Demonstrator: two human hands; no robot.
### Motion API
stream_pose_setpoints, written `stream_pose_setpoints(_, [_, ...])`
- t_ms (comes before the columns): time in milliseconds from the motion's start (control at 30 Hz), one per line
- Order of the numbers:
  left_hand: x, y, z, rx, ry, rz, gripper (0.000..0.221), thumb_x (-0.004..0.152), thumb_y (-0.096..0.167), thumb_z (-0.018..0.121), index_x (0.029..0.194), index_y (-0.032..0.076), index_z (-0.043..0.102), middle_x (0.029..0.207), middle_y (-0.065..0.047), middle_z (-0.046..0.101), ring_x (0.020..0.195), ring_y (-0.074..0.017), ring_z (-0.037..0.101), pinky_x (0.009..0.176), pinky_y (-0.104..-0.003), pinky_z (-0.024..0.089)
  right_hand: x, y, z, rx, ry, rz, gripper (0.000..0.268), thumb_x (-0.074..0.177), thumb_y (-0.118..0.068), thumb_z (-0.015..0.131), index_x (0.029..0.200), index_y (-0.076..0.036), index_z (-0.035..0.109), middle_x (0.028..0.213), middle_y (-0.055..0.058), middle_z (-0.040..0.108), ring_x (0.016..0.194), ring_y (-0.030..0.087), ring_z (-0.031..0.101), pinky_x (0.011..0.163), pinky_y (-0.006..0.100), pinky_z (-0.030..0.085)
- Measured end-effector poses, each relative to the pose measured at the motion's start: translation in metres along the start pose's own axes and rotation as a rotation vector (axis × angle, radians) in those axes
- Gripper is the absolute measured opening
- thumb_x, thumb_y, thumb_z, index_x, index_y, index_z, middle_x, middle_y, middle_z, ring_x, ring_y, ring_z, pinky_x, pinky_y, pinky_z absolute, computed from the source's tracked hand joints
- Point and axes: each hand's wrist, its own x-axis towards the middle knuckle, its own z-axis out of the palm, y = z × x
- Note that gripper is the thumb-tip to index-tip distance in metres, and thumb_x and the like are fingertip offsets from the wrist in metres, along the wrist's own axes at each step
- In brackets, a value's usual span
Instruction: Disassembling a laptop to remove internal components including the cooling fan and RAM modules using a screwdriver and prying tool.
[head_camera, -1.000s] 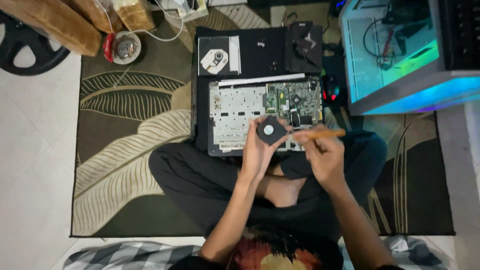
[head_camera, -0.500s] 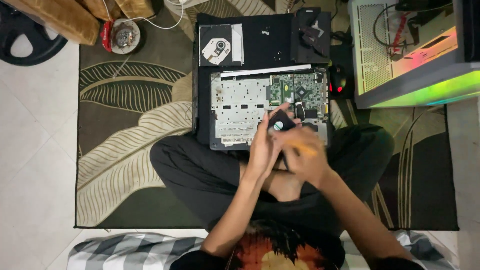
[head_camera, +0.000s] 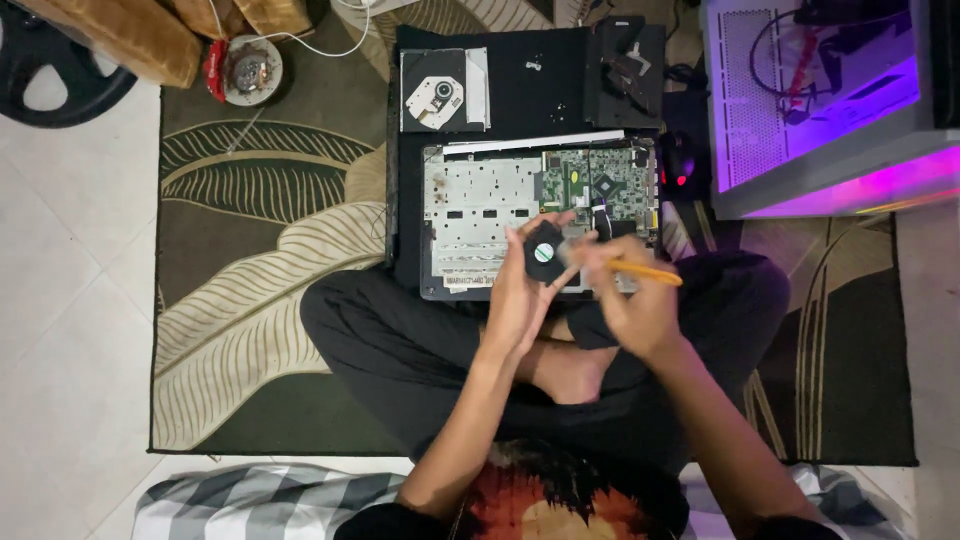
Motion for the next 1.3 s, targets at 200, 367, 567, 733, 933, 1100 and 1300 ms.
stream_pose_setpoints(200, [-0.001, -0.003, -0.012, -0.082, -0.028, 0.008, 0.061, 0.110, 0.052, 0.036, 0.140, 0.001, 0.050, 0.143, -0.029, 0.054, 0.136, -0.0440, 0.052, 0.113, -0.059, 0.046, 0.008, 0.004, -0.010, -0.138, 0.088, 0.006, 0.013, 0.106, -0.005, 0.059, 0.099, -0.007, 0.070, 0.072, 0.007, 0.069, 0.072, 0.028, 0.070, 0.073, 0.035, 0.052])
stream_pose_setpoints(367, [-0.003, -0.002, -0.010, 0.026, 0.002, -0.007, 0.062, 0.109, 0.053, 0.035, 0.146, 0.005, 0.048, 0.135, -0.019, 0.058, 0.130, -0.0336, 0.057, 0.112, -0.052, 0.048, 0.004, -0.002, 0.004, -0.022, -0.039, 0.029, 0.013, 0.093, 0.000, 0.066, 0.089, -0.010, 0.072, 0.065, 0.005, 0.068, 0.065, 0.029, 0.069, 0.071, 0.035, 0.053])
stream_pose_setpoints(567, [0.001, -0.002, -0.007, -0.141, 0.031, 0.005, 0.053, 0.109, 0.041, 0.047, 0.145, 0.002, 0.049, 0.123, -0.008, 0.054, 0.119, -0.0239, 0.060, 0.114, -0.046, 0.050, 0.006, -0.001, -0.004, 0.043, 0.014, 0.111, 0.016, 0.106, -0.008, 0.058, 0.097, -0.005, 0.071, 0.069, 0.008, 0.068, 0.059, 0.022, 0.067, 0.069, 0.033, 0.053])
stream_pose_setpoints(733, [0.022, -0.019, -0.028, -0.150, 0.105, 0.016, 0.042, 0.106, 0.044, 0.054, 0.127, 0.008, 0.052, 0.120, -0.007, 0.051, 0.121, -0.0331, 0.061, 0.107, -0.054, 0.054, -0.002, -0.015, -0.005, 0.129, -0.042, 0.139, 0.020, 0.105, -0.013, 0.059, 0.111, -0.002, 0.074, 0.074, 0.008, 0.072, 0.064, 0.023, 0.074, 0.074, 0.035, 0.056])
stream_pose_setpoints(933, [0.028, -0.031, -0.026, -0.007, 0.152, 0.095, 0.037, 0.105, 0.044, 0.059, 0.100, 0.008, 0.055, 0.111, -0.018, 0.073, 0.094, -0.0282, 0.075, 0.083, -0.046, 0.064, 0.016, -0.035, -0.003, -0.122, 0.010, -0.011, 0.011, 0.101, -0.011, 0.068, 0.100, -0.007, 0.078, 0.073, 0.010, 0.073, 0.074, 0.035, 0.073, 0.069, 0.040, 0.056])
stream_pose_setpoints(1100, [0.011, -0.008, 0.004, -0.016, -0.039, 0.149, 0.055, 0.108, 0.031, 0.058, 0.151, 0.002, 0.042, 0.149, -0.025, 0.053, 0.120, -0.0243, 0.066, 0.088, -0.031, 0.062, 0.014, -0.040, 0.006, -0.187, -0.057, -0.074, 0.011, 0.101, -0.013, 0.070, 0.098, -0.009, 0.079, 0.077, 0.011, 0.071, 0.078, 0.036, 0.073, 0.071, 0.038, 0.058])
stream_pose_setpoints(1300, [0.008, -0.004, 0.001, 0.054, 0.039, 0.161, 0.049, 0.109, 0.027, 0.056, 0.149, -0.001, 0.049, 0.146, -0.023, 0.057, 0.121, -0.0261, 0.067, 0.092, -0.036, 0.062, 0.012, -0.018, 0.014, -0.049, 0.010, -0.123, 0.012, 0.092, 0.006, 0.070, 0.093, -0.005, 0.075, 0.085, 0.011, 0.076, 0.085, 0.038, 0.074, 0.075, 0.041, 0.059])
